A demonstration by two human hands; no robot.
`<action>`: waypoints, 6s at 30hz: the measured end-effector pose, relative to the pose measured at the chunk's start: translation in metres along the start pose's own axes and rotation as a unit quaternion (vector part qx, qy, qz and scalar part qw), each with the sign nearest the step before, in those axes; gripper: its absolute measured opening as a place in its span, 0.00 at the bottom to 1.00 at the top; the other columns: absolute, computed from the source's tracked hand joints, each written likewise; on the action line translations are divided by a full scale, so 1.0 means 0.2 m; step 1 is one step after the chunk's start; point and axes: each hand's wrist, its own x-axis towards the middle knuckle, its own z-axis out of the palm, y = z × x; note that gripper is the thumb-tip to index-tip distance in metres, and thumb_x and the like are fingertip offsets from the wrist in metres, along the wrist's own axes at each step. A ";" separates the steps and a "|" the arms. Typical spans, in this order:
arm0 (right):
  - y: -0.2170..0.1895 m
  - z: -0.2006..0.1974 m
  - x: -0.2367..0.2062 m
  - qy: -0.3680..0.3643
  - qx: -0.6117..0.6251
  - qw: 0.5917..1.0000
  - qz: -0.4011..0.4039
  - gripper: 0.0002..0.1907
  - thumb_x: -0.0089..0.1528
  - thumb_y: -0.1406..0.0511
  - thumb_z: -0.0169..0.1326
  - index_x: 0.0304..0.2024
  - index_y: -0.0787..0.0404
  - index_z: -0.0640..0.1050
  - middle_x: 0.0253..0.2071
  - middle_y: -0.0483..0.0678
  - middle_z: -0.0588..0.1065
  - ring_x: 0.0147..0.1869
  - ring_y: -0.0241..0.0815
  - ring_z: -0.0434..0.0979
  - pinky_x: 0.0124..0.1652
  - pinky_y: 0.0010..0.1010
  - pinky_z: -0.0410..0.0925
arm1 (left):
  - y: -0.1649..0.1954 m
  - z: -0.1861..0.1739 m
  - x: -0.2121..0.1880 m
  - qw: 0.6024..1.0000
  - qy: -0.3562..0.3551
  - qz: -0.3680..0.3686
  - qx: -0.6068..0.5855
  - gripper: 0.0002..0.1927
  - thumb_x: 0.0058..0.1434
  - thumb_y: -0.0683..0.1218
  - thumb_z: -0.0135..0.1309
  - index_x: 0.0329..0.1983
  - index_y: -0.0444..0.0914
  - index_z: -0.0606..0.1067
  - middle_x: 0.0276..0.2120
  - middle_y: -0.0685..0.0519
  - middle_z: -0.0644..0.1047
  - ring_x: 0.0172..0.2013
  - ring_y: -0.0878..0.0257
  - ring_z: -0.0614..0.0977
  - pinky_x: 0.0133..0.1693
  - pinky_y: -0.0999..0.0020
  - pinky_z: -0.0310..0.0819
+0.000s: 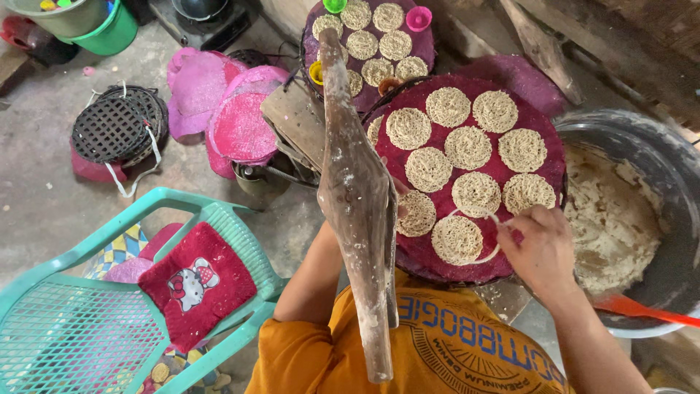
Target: The person scoops dough from a large basin into a handheld wooden press and squeezes the press to extrude round dough discs onto a round tray, placing each disc by hand. They repeat this across the tray, then lift and stack the filled trays of formed crackers.
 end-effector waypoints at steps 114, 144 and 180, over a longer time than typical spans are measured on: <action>0.37 -0.30 -0.69 -0.207 0.444 0.729 0.479 0.30 0.69 0.51 0.42 0.32 0.72 0.78 0.20 0.54 0.73 0.22 0.45 0.72 0.26 0.37 0.67 | -0.84 0.71 0.64 0.934 -0.124 -0.256 -0.218 0.34 0.75 0.70 0.27 0.59 0.40 0.68 0.15 0.58 0.63 0.18 0.61 0.67 0.30 0.61 0.64; -0.10 0.01 -1.78 0.218 0.351 0.799 0.436 0.33 0.49 0.72 0.69 0.54 0.66 0.68 0.45 0.50 0.77 0.47 0.35 0.78 0.47 0.28 0.72 | -0.61 0.67 -0.21 0.507 -0.345 0.068 0.787 0.66 0.45 0.73 0.64 0.77 0.52 0.39 0.71 0.35 0.56 0.73 0.32 0.47 0.60 0.12 0.30; 0.04 0.21 -1.74 -0.237 0.103 0.843 0.472 0.29 0.56 0.52 0.61 0.57 0.50 0.70 0.42 0.63 0.81 0.51 0.67 0.81 0.47 0.53 0.72 | 0.28 -0.08 -0.36 0.989 -0.026 0.143 -0.026 0.40 0.63 0.65 0.58 0.75 0.51 0.60 0.67 0.41 0.69 0.68 0.45 0.72 0.68 0.39 0.66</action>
